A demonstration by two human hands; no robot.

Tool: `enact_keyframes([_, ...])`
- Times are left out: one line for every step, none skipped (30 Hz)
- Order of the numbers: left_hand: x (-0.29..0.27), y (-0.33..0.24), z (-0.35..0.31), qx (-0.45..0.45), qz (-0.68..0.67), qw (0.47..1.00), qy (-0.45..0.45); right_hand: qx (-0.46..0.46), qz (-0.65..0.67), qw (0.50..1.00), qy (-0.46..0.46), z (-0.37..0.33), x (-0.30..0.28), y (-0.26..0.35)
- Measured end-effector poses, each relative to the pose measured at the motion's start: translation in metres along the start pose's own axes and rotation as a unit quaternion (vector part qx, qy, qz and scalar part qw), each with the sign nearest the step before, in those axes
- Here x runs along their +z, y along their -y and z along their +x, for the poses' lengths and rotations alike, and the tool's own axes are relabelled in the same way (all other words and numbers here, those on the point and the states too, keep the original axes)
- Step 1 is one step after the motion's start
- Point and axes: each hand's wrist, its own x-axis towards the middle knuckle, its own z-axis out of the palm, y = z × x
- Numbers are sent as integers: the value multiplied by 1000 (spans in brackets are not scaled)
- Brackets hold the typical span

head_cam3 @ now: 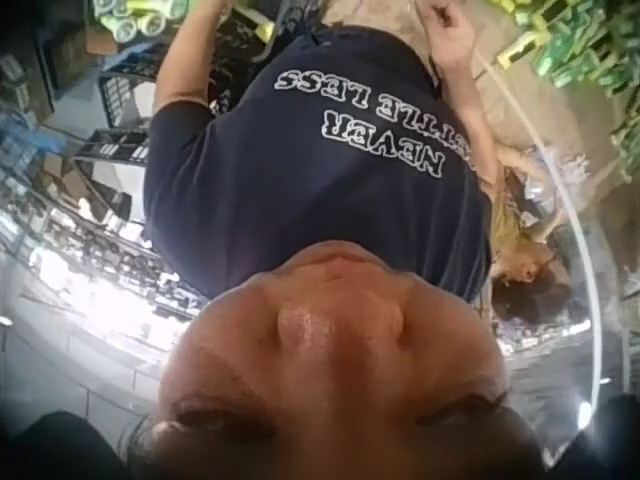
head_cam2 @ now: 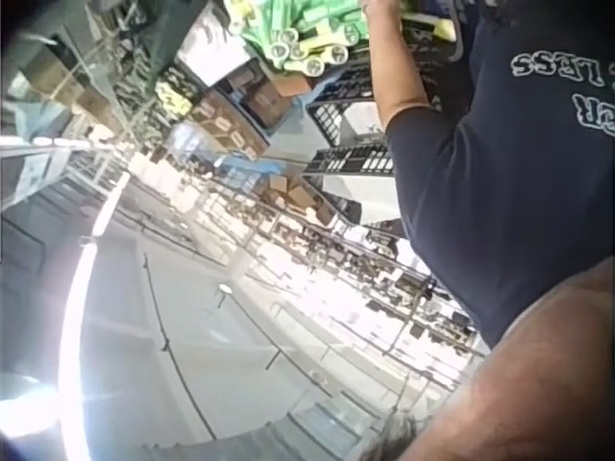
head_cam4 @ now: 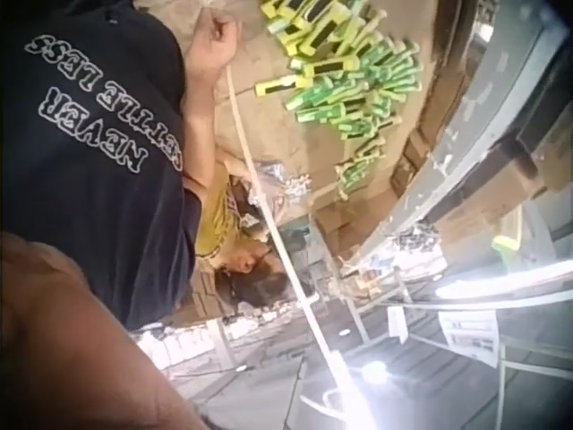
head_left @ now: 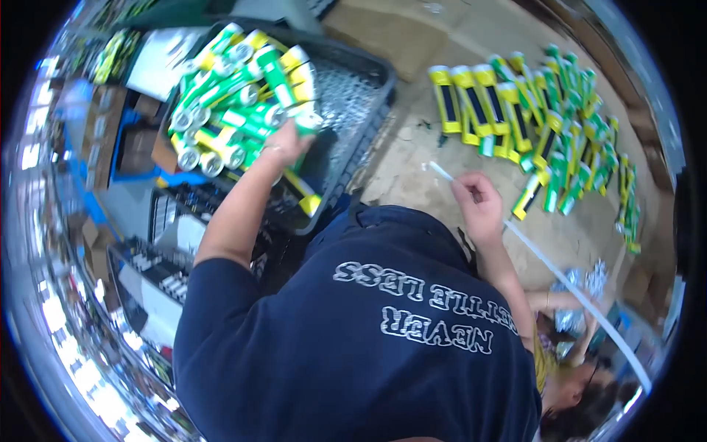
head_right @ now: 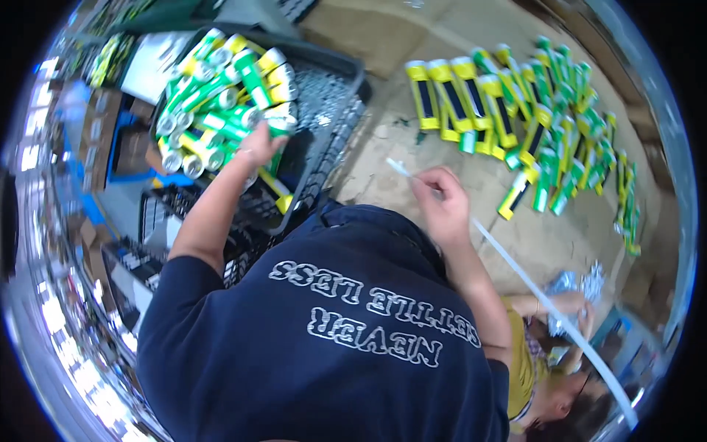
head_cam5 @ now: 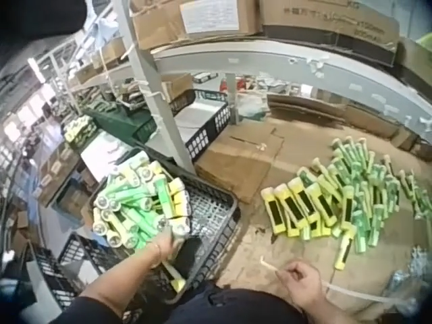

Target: Applying small white adhesive labels to the green bodies of plastic flashlights on an industrial assembly line.

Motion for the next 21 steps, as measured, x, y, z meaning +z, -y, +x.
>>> enact_keyframes([7, 8, 8, 6, -107, 989, -106, -18, -7, 1000, 0, 1, -1, 1])
enact_keyframes([24, 34, 31, 78, -147, 963, -210, -24, -10, 1000, 2, 2, 0, 11])
enact_keyframes([12, 14, 31, 60, -240, 930, -272, -24, -16, 1000, -6, 2, 1, 21])
enact_keyframes([12, 20, 42, 89, -282, 897, -330, -48, -16, 999, -2, 4, 2, 29])
enact_keyframes([-30, -44, 8, -1, -608, 771, -189, -43, -23, 998, -28, 4, 0, 29])
enact_keyframes([-37, -54, 6, 30, -683, 715, -145, -46, 13, 999, -22, 5, 1, 34])
enact_keyframes([-42, -68, 0, 39, -766, 642, -11, -48, 49, 998, -15, 6, 1, 37])
enact_keyframes([-53, -91, -19, 21, -813, 563, 150, -39, 66, 997, -10, 8, 0, 40])
enact_keyframes([-45, -100, -15, 10, -832, 486, 267, -41, 64, 997, -13, 8, -1, 47])
enact_keyframes([-47, -127, -29, 25, -823, 412, 390, -30, 93, 995, -21, 5, -3, 52])
enact_keyframes([-43, -146, -38, 51, -801, 431, 412, -16, 121, 992, -21, 5, -3, 57])
enact_keyframes([-43, -165, -53, 110, -782, 481, 381, -3, 136, 990, -23, 5, -4, 62])
enact_keyframes([-47, -179, -67, 122, -767, 502, 381, -3, 137, 990, -24, 5, -5, 66])
enact_keyframes([-50, -191, -81, 133, -731, 568, 354, 3, 135, 991, -24, 4, -5, 70])
enact_keyframes([-47, -200, -86, 184, -682, 641, 300, 9, 130, 991, -26, 3, -7, 71])
enact_keyframes([-48, -206, -93, 204, -641, 694, 257, 10, 130, 991, -27, 3, -6, 70])
enact_keyframes([-45, -209, -95, 231, -614, 717, 234, -17, 108, 994, -30, 2, -6, 68])
enact_keyframes([-43, -211, -97, 258, -586, 739, 211, -43, 86, 995, -32, 2, -6, 67])
enact_keyframes([-41, -212, -98, 279, -562, 753, 198, -43, 86, 995, -34, 1, -7, 66])
enact_keyframes([-39, -211, -98, 280, -560, 754, 200, -40, 81, 995, -35, 0, -6, 65])
enact_keyframes([-37, -209, -97, 307, -540, 760, 194, -38, 76, 996, -36, 0, -6, 65])
